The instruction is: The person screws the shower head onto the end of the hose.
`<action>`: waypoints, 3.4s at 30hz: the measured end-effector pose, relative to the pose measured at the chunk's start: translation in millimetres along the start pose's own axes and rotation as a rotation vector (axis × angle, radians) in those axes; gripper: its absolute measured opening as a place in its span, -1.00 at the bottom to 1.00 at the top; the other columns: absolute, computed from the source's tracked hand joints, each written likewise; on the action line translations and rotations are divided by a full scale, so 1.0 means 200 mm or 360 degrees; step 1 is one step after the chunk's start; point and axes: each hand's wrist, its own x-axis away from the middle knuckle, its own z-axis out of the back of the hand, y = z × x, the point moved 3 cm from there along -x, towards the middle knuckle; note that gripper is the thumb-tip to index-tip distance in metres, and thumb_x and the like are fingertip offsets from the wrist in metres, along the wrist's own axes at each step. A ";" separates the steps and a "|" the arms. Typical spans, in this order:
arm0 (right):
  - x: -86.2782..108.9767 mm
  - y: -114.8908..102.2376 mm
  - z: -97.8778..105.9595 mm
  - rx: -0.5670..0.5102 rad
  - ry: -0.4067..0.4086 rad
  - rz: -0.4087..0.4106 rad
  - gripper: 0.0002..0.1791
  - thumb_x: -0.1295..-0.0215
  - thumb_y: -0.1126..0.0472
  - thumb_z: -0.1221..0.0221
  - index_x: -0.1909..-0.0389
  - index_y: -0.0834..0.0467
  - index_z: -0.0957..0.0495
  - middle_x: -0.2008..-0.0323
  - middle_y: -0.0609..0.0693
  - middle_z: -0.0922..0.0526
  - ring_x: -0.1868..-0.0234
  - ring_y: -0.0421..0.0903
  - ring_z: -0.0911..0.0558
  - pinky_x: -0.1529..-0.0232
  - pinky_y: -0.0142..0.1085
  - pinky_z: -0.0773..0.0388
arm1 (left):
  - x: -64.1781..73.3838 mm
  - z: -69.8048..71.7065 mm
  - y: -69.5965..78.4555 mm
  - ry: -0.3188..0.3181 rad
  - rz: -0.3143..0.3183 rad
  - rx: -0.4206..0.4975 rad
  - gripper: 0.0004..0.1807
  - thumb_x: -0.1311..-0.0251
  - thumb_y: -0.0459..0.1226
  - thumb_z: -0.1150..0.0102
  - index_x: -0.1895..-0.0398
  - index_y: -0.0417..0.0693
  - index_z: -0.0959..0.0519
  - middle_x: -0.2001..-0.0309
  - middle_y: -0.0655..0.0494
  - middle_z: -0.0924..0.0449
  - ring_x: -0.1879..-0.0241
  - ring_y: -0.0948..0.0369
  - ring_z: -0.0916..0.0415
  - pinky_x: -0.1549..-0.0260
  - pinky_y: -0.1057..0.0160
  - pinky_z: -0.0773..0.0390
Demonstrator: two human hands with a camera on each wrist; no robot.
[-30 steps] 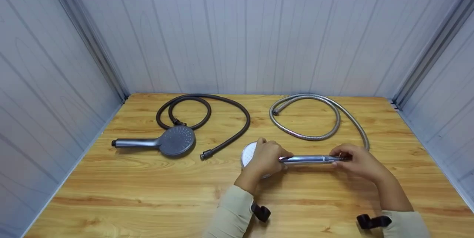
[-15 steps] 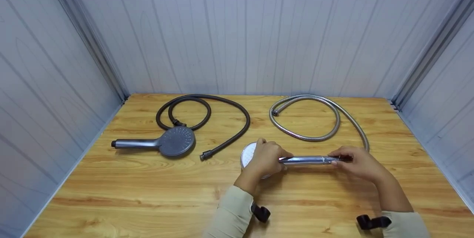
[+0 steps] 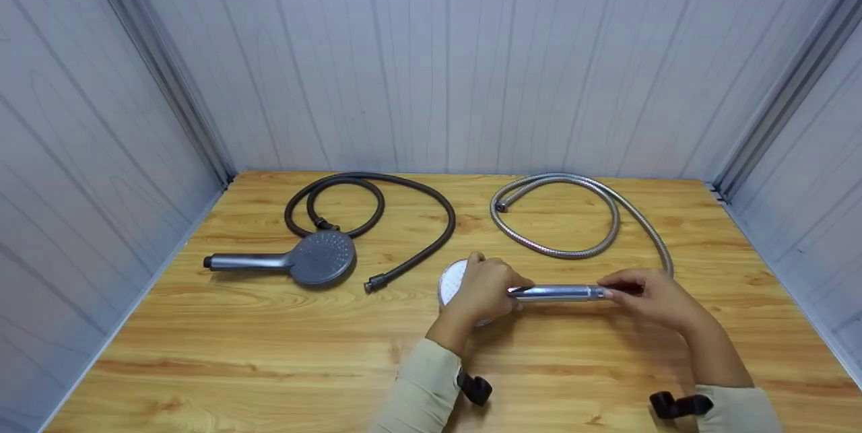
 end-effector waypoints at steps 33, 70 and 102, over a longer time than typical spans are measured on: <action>0.00 0.00 0.00 0.0007 -0.0001 0.0100 -0.76 -0.31 0.16 -0.26 0.07 0.17 -0.66 0.18 -0.01 -0.67 0.23 -0.17 -0.61 0.25 -0.32 -0.56 | 0.00 0.00 0.00 0.0015 0.0014 -0.0043 -0.60 0.07 -0.10 -0.50 0.06 0.36 -0.73 0.19 0.45 -0.70 0.18 0.33 -0.57 0.20 0.16 -0.19; 0.00 0.00 -0.01 0.0087 -0.0019 0.0118 -0.79 -0.26 0.22 -0.30 0.10 0.16 -0.66 0.18 -0.02 -0.68 0.20 -0.14 -0.60 0.19 -0.30 -0.56 | -0.01 -0.02 0.01 -0.0040 0.0001 -0.0088 -0.59 0.05 -0.09 -0.50 0.05 0.37 -0.72 0.19 0.43 -0.71 0.19 0.30 -0.56 0.17 0.15 -0.23; 0.00 0.00 -0.02 0.0074 -0.0015 0.0126 -0.66 -0.09 0.27 -0.42 0.10 0.10 -0.60 0.15 -0.02 -0.58 0.25 -0.12 -0.53 0.26 -0.30 -0.53 | 0.00 -0.02 0.00 -0.0056 0.0019 -0.0035 -0.58 0.05 -0.12 -0.50 0.04 0.37 -0.71 0.17 0.44 -0.70 0.19 0.30 -0.55 0.17 0.16 -0.21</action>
